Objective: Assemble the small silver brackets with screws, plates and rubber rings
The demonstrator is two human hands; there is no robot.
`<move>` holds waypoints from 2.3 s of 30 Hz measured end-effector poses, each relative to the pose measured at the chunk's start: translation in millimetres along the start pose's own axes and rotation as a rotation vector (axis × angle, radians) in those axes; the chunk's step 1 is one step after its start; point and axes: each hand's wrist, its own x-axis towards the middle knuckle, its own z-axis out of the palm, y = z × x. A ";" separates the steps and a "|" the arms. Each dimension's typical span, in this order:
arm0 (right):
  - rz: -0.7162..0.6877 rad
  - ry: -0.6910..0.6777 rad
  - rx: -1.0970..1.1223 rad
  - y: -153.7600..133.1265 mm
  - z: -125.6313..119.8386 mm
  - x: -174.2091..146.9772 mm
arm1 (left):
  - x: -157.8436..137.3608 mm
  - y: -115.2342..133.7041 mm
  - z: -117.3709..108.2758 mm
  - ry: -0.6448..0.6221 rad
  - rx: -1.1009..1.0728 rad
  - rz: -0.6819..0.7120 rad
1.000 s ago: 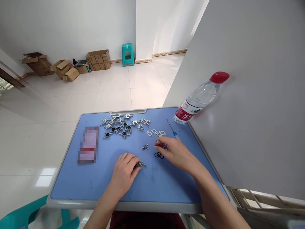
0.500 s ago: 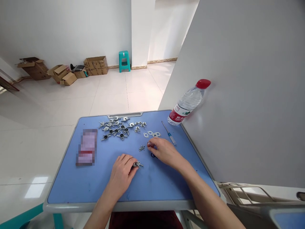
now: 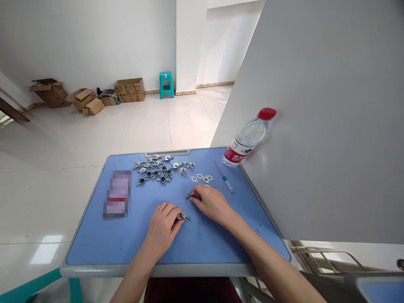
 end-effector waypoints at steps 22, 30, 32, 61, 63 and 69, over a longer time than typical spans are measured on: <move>-0.377 -0.056 0.058 -7.4 3.5 -16.8 | 0.6 1.7 -1.3 -0.027 -0.020 -0.021; -0.422 -0.097 -0.028 -10.8 1.2 -22.0 | -2.2 0.8 0.4 -0.025 -0.008 -0.013; -0.430 -0.107 -0.043 -11.8 0.0 -22.6 | -2.7 0.7 0.9 -0.022 -0.001 -0.012; -0.463 -0.070 -0.067 -11.3 2.7 -24.2 | -2.5 3.2 -0.6 -0.031 0.015 -0.013; -0.469 -0.070 -0.076 -12.2 2.7 -24.7 | -2.7 3.2 -0.4 -0.031 0.015 -0.014; -0.479 -0.065 -0.102 -14.3 3.5 -25.6 | -2.7 2.4 0.2 -0.031 0.018 -0.008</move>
